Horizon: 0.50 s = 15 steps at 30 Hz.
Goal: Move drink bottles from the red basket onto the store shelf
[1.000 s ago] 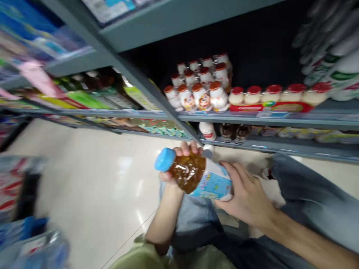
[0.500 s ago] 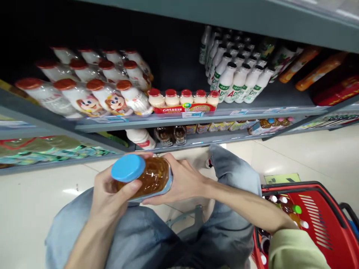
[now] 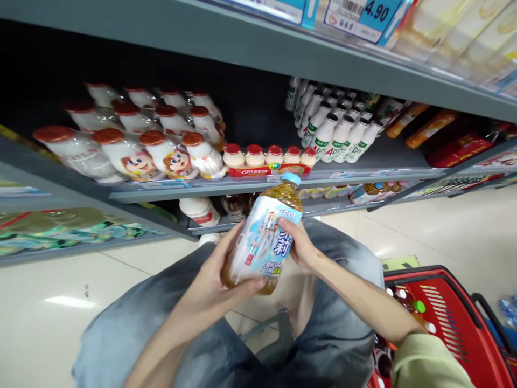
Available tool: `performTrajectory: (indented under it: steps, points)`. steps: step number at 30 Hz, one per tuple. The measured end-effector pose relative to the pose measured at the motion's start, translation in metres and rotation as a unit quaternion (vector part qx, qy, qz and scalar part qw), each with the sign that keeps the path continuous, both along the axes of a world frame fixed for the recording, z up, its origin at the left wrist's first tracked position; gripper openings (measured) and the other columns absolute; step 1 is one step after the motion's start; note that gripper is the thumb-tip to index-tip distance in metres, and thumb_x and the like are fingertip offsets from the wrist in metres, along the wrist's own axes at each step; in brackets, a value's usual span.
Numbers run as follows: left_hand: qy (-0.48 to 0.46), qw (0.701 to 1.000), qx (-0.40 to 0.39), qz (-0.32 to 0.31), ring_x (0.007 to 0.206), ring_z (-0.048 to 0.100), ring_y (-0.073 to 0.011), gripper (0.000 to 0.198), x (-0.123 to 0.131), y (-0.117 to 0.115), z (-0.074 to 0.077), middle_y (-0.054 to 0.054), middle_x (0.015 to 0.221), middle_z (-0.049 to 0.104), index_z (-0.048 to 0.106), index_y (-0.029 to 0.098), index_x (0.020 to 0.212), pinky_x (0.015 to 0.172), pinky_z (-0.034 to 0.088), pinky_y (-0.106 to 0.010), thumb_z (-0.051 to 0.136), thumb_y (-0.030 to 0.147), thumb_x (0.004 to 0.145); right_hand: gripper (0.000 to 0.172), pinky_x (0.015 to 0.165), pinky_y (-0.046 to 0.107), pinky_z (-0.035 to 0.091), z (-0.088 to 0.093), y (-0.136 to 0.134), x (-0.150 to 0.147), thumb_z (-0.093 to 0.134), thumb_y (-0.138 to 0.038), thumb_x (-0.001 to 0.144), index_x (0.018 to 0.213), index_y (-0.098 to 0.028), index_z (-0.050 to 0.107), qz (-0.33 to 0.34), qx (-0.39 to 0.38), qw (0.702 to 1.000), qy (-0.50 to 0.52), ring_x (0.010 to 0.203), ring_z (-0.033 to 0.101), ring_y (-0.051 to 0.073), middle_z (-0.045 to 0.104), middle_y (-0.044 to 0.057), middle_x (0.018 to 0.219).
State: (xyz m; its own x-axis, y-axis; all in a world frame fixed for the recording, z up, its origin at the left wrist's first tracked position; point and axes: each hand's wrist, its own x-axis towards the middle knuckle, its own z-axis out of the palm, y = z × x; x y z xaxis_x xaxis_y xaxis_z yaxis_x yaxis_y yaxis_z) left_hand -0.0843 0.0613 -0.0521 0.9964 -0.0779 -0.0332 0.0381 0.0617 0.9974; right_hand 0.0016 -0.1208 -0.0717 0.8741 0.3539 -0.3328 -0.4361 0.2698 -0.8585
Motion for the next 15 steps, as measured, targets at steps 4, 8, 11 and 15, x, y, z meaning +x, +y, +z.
performTrajectory:
  steps: [4,8,11,15]
  points:
    - [-0.021,0.999,0.045,0.013,0.134,0.059,-0.0370,0.100,-0.006,-0.016,-0.001,-0.014,0.158,0.049,0.036,0.033,0.159,0.102,0.059,-0.049,0.088,0.031,0.073,0.067,0.093,0.045,0.059,0.010,0.003,0.004,0.055,-0.080,0.080,0.107,-0.020,0.072,-0.060,-0.003,0.998,0.017,0.104,0.074,0.031,0.079,0.010,0.101]
    - [-0.177,0.968,0.162,0.070,0.141,0.053,-0.0360,0.087,-0.007,-0.031,0.003,-0.014,0.158,0.049,0.042,0.032,0.156,0.113,0.049,-0.053,0.081,0.024,0.078,0.094,0.081,0.039,0.060,0.024,0.009,0.008,0.008,-0.079,0.090,0.108,-0.016,0.077,0.006,-0.118,0.990,-0.076,0.103,0.074,0.026,0.079,0.013,0.096]
    - [-0.291,0.926,0.228,0.075,0.141,0.052,-0.0354,0.081,-0.004,-0.036,0.007,-0.014,0.156,0.052,0.047,0.029,0.153,0.116,0.045,-0.055,0.079,0.019,0.079,0.102,0.070,0.030,0.055,0.025,0.015,0.012,-0.014,-0.060,0.088,0.106,-0.016,0.077,0.070,-0.182,0.966,-0.172,0.093,0.075,0.016,0.078,0.010,0.098]
    - [-0.352,0.894,0.256,0.103,0.137,0.055,-0.0336,0.080,-0.003,-0.038,0.008,-0.013,0.150,0.059,0.048,0.027,0.152,0.113,0.048,-0.054,0.079,0.017,0.078,0.106,0.061,0.027,0.046,0.020,0.029,0.017,-0.025,-0.036,0.078,0.109,-0.010,0.072,0.085,-0.224,0.943,-0.230,0.068,0.068,0.006,0.072,0.000,0.080]
